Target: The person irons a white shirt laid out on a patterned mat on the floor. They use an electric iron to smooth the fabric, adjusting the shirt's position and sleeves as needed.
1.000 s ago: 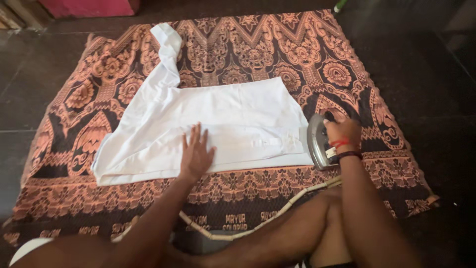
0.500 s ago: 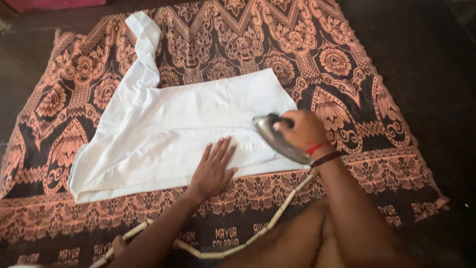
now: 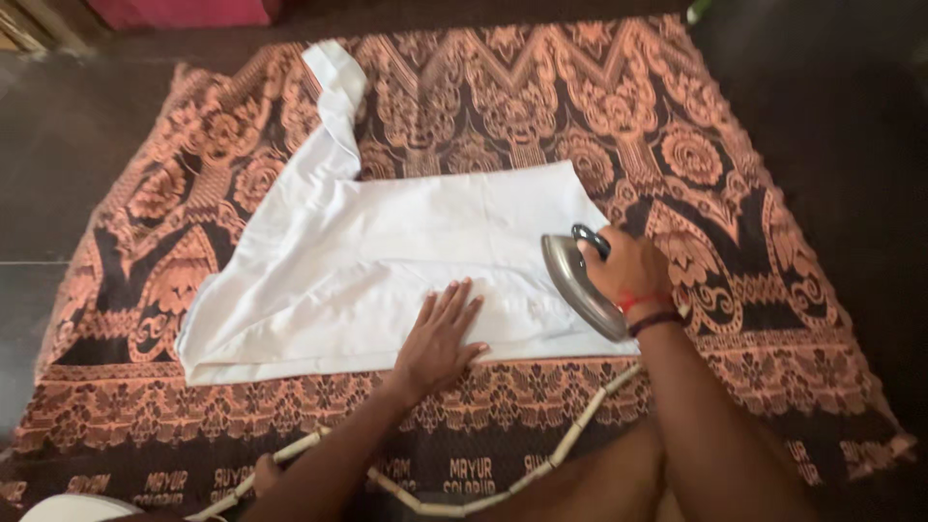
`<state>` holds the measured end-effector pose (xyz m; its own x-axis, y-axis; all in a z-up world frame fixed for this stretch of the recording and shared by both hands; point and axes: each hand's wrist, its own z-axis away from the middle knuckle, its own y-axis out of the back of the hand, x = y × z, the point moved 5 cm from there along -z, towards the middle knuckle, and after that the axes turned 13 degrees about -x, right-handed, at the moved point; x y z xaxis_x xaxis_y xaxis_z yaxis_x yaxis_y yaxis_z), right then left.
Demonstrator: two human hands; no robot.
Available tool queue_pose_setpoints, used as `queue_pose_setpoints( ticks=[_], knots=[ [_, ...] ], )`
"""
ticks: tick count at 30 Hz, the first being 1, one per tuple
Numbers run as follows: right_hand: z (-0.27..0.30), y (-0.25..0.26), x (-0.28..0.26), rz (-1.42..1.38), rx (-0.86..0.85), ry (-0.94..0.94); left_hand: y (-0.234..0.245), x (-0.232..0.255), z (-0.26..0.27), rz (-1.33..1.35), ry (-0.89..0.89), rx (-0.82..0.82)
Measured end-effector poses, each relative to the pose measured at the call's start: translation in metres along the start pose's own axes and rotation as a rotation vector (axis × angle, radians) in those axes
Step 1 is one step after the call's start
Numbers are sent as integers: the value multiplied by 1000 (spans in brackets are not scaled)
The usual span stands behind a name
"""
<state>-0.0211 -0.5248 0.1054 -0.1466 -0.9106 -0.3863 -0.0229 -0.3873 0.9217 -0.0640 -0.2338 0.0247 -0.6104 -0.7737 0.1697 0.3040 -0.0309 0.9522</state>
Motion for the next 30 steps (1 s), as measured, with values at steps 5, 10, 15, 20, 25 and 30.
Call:
queue_pose_setpoints(
  ticks=[5, 10, 15, 20, 25, 30],
  knots=[
    [3, -1, 0, 30, 22, 35, 5, -59, 15, 44, 358, 70],
    [-1, -5, 4, 77, -21, 2, 12, -116, 53, 74, 569, 163],
    [-5, -11, 8, 120, -42, -10, 8, -135, 96, 34, 756, 154],
    [-11, -14, 10, 65, -91, -7, 58, -182, 101, -62, 1097, -280],
    [-18, -18, 14, 22, -132, -1, 214, -276, 97, 57, 1154, -354],
    [-28, -23, 16, 6, -189, -65, 280, -305, 84, 28, 870, -516]
  ],
)
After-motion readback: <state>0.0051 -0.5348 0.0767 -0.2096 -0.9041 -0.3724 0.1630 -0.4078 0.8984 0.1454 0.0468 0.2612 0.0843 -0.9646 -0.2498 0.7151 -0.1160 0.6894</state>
